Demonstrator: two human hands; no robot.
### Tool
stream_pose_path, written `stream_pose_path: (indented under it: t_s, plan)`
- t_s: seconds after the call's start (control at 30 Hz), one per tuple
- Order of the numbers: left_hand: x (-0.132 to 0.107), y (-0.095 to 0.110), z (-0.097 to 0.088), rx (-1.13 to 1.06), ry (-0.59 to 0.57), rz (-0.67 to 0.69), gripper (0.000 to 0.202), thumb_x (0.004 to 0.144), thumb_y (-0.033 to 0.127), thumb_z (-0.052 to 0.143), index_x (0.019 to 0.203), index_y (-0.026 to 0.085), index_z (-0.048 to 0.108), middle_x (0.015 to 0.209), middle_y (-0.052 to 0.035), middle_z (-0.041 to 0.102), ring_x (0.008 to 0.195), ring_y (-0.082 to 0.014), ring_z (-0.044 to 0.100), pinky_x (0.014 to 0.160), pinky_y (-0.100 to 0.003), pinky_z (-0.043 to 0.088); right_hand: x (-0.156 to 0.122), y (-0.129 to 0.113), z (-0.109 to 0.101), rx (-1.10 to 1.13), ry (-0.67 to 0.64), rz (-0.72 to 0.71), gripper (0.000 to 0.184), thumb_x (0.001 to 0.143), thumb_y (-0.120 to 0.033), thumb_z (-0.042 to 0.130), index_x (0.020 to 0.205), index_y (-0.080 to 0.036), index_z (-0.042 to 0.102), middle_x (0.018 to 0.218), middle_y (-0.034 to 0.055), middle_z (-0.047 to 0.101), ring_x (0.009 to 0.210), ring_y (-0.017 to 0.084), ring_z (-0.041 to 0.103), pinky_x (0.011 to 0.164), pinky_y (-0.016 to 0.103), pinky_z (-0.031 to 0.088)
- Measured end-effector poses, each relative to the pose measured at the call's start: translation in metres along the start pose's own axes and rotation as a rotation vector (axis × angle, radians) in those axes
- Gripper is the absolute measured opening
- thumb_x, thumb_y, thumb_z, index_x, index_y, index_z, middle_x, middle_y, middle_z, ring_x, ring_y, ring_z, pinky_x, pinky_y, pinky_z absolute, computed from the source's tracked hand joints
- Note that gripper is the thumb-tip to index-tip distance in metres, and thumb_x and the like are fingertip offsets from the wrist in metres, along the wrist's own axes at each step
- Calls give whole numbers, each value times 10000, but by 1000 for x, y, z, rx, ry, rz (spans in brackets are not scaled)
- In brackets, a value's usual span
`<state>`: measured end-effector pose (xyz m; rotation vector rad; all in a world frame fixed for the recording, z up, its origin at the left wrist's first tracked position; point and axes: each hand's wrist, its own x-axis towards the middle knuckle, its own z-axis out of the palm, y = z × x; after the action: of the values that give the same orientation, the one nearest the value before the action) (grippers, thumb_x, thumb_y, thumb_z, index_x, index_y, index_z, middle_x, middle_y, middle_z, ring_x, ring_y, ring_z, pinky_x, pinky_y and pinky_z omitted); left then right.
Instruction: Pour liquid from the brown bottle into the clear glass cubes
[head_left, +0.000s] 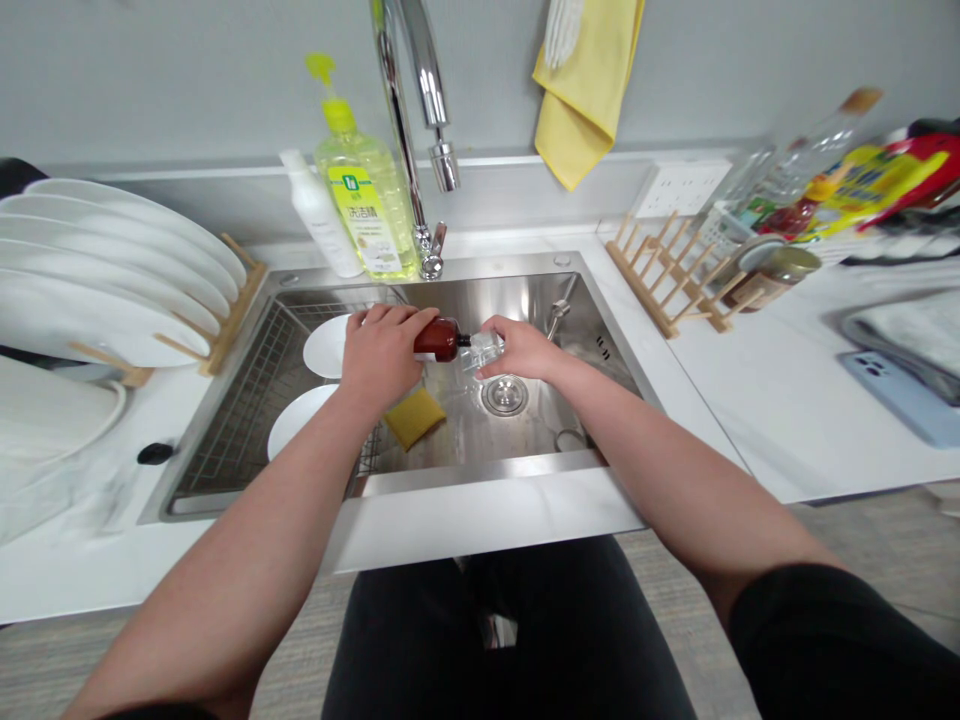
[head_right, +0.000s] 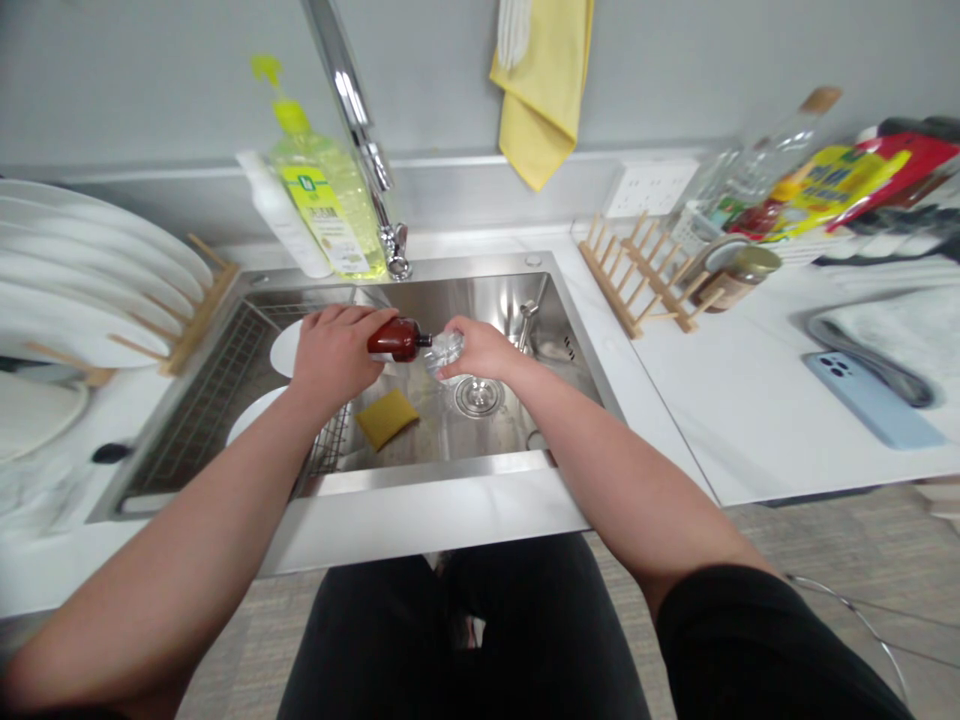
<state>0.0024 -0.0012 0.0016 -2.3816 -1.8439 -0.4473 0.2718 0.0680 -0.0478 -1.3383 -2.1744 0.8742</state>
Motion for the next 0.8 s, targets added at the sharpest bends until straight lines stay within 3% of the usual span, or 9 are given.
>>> stream_pose_path:
  t_s: [0.47, 0.67, 0.8]
  plan:
    - [1, 1, 1, -27, -9, -26, 831, 834, 218, 756, 1649, 349, 656, 1565, -125, 748, 1458, -475, 596, 1222, -670, 401, 1, 2, 0, 40, 9, -6, 737, 598, -400, 1085, 1230, -254, 735, 1128, 10, 808, 1028, 295, 740, 910, 366, 551]
    - [4, -6, 5, -90, 19, -61, 791, 836, 248, 787, 1617, 302, 675, 1517, -128, 770, 1403, -439, 661, 1183, -589, 500, 3, 4, 0, 176, 36, -3, 742, 577, -403, 1067, 1212, -245, 717, 1097, 3, 779, 1026, 287, 733, 959, 388, 551]
    - [9, -14, 16, -280, 61, -87, 839, 785, 306, 887, 1595, 278, 667, 1498, -100, 788, 1352, -393, 725, 1187, -520, 562, 3, 1, 0, 308, 45, -33, 707, 589, -417, 1050, 1181, -247, 704, 1086, 4, 772, 1059, 294, 730, 997, 420, 569]
